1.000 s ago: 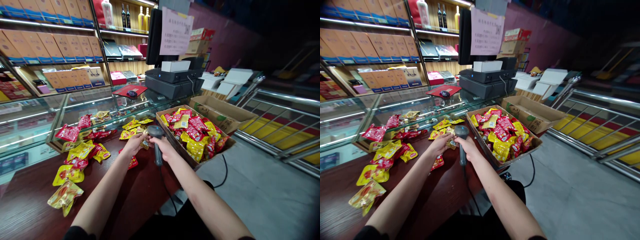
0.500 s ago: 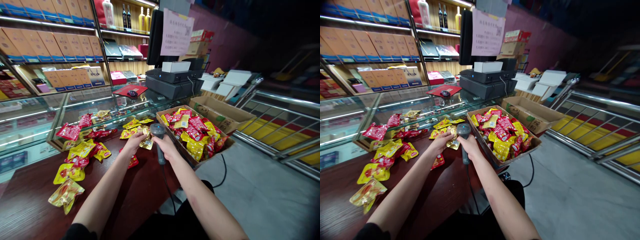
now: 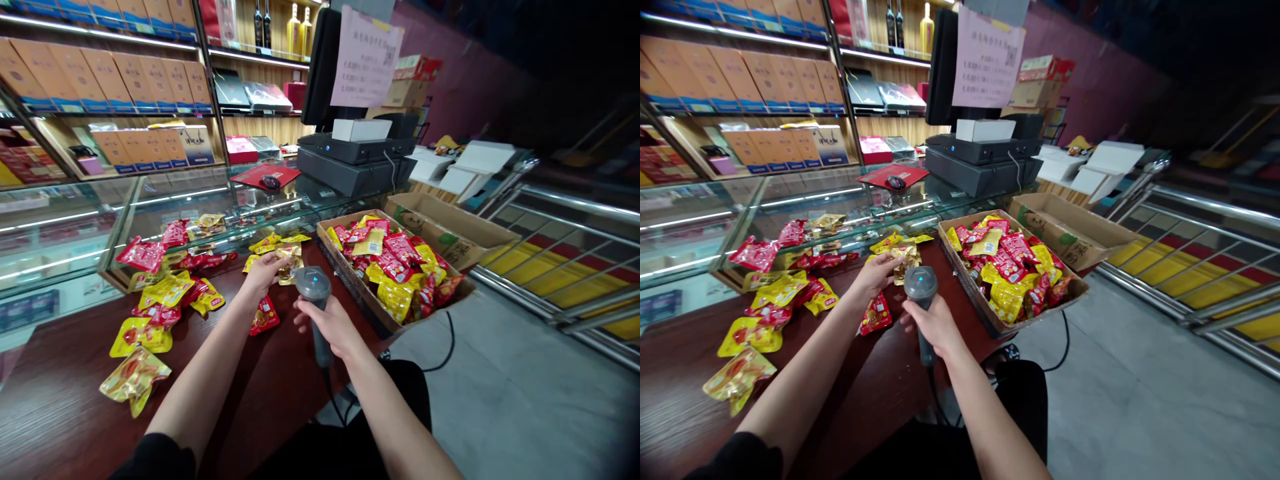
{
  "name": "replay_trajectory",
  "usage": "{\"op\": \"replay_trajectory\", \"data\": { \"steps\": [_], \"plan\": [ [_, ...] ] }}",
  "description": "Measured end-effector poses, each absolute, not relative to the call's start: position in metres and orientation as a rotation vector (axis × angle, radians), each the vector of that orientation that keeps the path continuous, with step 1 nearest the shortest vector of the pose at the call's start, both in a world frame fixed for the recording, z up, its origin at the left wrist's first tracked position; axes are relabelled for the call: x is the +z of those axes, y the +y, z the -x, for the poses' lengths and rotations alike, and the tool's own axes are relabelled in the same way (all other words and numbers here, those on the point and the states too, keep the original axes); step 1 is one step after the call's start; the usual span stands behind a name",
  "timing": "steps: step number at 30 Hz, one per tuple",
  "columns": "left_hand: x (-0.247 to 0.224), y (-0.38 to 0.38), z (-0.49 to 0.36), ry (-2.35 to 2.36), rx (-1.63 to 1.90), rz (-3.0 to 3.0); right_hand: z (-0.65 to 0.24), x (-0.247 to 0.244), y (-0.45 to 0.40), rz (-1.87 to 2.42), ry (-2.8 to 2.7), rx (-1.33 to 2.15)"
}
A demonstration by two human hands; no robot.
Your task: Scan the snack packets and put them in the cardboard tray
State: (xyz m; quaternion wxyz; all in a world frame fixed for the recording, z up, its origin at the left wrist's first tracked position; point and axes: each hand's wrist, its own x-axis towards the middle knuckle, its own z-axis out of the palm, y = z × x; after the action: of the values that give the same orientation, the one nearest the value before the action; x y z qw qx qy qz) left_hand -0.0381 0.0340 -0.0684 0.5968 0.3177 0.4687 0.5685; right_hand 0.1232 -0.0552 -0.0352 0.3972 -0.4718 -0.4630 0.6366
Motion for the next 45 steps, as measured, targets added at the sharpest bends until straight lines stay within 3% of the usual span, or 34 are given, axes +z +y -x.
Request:
{"op": "replay_trajectory", "data": {
  "steps": [21, 26, 33, 40, 45],
  "plan": [
    [-0.053, 0.027, 0.031, 1.224, 1.295, -0.82, -0.113, -0.043, -0.064, 1.171, -1.257, 1.586],
    [-0.056, 0.029, 0.03, 1.044, 1.34, -0.738, -0.115, -0.041, -0.065, 1.18, -1.218, 1.591],
    [-0.061, 0.033, 0.034, 1.052, 1.257, -0.718, -0.125, -0.027, -0.036, 1.199, -1.21, 1.261],
    [-0.056, 0.024, 0.028, 1.044, 1.162, -0.728, -0.134, -0.022, 0.002, 1.133, -1.048, 1.522],
    [-0.022, 0.027, 0.016, 0.989, 1.062, -0.696, -0.157, 0.008, 0.019, 1.114, -0.918, 1.711]
  ]
}}
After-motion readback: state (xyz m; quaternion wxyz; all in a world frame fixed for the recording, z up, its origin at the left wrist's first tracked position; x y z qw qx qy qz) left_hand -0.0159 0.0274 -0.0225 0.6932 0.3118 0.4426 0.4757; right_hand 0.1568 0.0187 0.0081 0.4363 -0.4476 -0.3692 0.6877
